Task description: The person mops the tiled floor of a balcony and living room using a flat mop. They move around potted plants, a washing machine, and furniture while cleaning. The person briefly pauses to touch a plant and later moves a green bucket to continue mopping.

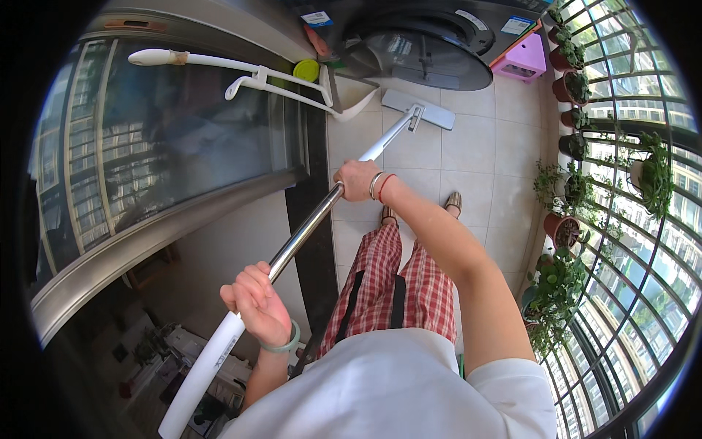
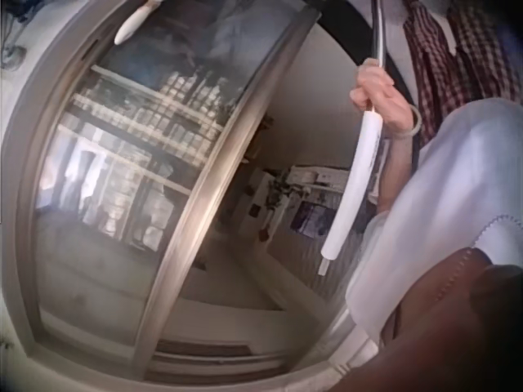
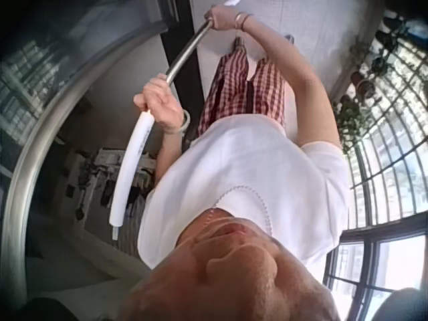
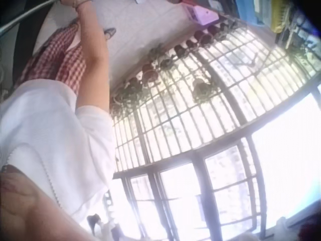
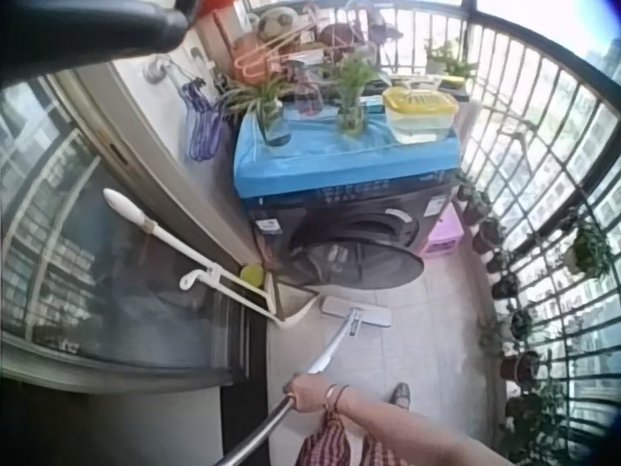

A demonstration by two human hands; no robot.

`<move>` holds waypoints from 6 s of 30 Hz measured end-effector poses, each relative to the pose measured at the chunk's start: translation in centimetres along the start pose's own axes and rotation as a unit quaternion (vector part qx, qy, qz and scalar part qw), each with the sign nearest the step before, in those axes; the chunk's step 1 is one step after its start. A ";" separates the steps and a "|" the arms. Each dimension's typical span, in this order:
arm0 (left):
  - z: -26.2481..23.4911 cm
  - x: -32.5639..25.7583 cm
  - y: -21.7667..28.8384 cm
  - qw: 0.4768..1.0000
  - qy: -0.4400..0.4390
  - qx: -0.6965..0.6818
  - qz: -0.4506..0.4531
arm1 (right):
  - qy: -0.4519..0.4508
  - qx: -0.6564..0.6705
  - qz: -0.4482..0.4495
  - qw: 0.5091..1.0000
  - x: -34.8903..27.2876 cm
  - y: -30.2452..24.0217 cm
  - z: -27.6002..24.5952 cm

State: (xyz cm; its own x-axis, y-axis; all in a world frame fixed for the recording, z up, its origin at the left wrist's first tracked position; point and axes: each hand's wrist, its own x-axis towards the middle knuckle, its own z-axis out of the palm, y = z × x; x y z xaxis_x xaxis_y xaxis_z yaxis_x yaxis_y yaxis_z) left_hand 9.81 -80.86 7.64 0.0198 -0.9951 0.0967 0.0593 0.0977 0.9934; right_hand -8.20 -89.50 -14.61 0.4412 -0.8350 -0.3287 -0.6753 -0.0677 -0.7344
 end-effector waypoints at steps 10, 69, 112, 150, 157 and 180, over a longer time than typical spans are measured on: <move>-1.0 -0.9 -3.7 0.993 0.073 0.049 -0.084 | 0.048 0.000 -0.009 0.999 3.1 3.7 5.9; -4.3 29.9 -30.2 0.918 -0.042 0.187 -0.346 | 0.064 0.415 0.495 0.760 -9.6 0.1 -4.9; -8.4 19.5 -9.4 0.925 -0.102 0.289 -0.224 | -0.088 0.144 0.399 0.901 -3.7 -1.7 -0.1; 1.2 20.4 -31.2 0.965 -0.001 0.136 -0.223 | -0.087 0.090 0.336 0.933 1.4 -6.7 -0.3; 1.8 23.2 -29.1 0.964 -0.007 0.067 -0.256 | -0.128 0.093 0.437 0.886 0.8 -7.0 -1.4; -4.5 22.3 -42.6 0.973 -0.069 0.094 -0.200 | 0.200 0.220 0.173 0.939 6.2 -8.8 -1.4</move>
State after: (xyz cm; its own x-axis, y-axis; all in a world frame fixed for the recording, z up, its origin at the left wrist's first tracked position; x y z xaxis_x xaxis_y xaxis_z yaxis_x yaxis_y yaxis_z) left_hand 12.20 -107.17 -32.80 -0.1020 -0.9468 -0.3053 -0.1498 -0.2888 0.9456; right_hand -0.34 -94.86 -9.41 -0.0776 -0.9096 -0.4081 -0.3894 0.4045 -0.8275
